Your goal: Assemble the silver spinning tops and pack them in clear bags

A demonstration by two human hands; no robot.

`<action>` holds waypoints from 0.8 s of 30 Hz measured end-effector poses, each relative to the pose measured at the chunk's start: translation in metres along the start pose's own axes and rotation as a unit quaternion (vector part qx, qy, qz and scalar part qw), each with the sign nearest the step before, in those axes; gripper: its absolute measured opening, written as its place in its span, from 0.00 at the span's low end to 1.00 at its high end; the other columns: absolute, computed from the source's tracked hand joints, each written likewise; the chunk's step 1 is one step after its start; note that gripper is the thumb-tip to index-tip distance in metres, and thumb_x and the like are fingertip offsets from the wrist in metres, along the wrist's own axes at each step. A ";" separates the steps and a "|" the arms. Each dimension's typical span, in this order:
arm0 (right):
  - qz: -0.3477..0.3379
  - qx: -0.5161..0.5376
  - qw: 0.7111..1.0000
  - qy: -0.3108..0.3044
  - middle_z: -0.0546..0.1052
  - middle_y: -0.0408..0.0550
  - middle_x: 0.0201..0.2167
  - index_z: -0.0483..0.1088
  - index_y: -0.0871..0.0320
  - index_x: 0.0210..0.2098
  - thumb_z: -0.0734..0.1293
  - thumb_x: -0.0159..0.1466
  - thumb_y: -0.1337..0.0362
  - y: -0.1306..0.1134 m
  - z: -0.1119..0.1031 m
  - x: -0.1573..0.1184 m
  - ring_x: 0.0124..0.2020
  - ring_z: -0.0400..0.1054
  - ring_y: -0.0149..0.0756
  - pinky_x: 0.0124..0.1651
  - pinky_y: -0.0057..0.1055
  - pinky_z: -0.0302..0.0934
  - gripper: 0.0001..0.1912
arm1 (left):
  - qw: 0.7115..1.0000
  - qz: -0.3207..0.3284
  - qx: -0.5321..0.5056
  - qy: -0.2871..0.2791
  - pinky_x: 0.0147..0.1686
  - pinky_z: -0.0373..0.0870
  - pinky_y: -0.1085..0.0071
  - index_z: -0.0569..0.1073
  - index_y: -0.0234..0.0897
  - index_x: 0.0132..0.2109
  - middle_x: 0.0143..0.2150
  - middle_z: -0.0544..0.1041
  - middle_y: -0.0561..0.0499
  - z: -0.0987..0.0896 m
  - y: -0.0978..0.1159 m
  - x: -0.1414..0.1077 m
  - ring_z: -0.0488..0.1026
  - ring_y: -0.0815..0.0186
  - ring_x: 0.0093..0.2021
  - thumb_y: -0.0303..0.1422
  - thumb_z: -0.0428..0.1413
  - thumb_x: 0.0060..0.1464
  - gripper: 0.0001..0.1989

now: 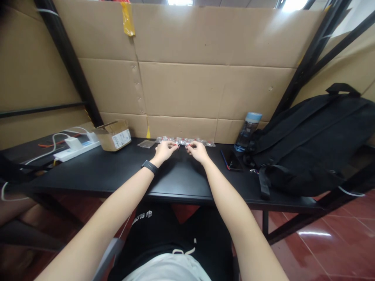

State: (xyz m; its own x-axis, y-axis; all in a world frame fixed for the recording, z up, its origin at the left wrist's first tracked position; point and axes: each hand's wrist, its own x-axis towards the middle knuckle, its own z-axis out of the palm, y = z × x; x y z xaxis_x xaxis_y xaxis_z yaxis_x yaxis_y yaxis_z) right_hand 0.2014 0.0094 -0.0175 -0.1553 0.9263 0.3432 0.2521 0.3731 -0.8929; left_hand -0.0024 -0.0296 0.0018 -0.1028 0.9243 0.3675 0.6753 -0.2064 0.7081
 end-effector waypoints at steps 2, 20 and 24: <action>0.004 0.037 0.999 -0.010 0.80 0.49 0.30 0.71 0.57 0.32 0.77 0.58 0.56 -0.003 0.009 -0.003 0.32 0.77 0.38 0.38 0.35 0.74 0.14 | 1.000 0.007 -0.019 -0.009 0.55 0.64 0.59 0.83 0.44 0.42 0.42 0.86 0.49 0.002 0.000 0.000 0.80 0.54 0.50 0.40 0.64 0.59 0.08; 0.140 0.205 0.962 -0.112 0.82 0.51 0.42 0.77 0.58 0.53 0.74 0.62 0.72 -0.019 0.011 -0.017 0.37 0.80 0.34 0.52 0.42 0.78 0.19 | 0.991 0.067 0.040 -0.104 0.60 0.61 0.57 0.84 0.44 0.41 0.41 0.86 0.51 -0.004 -0.002 -0.001 0.80 0.56 0.50 0.39 0.63 0.59 0.07; 0.130 0.214 0.960 -0.127 0.82 0.52 0.43 0.79 0.59 0.52 0.78 0.59 0.71 -0.018 0.009 -0.018 0.40 0.80 0.36 0.55 0.42 0.77 0.21 | 0.990 0.079 0.046 -0.109 0.59 0.63 0.58 0.84 0.45 0.41 0.41 0.86 0.53 -0.007 -0.002 0.000 0.80 0.57 0.49 0.39 0.63 0.59 0.07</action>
State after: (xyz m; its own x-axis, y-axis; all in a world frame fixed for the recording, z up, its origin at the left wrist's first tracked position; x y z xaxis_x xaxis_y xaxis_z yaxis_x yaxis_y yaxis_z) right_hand 0.1907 -0.0144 -0.0105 -0.3810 0.9226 0.0599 -0.0934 0.0261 -0.9953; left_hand -0.0084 -0.0318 0.0044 0.1628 0.9324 0.3228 0.7349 -0.3329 0.5908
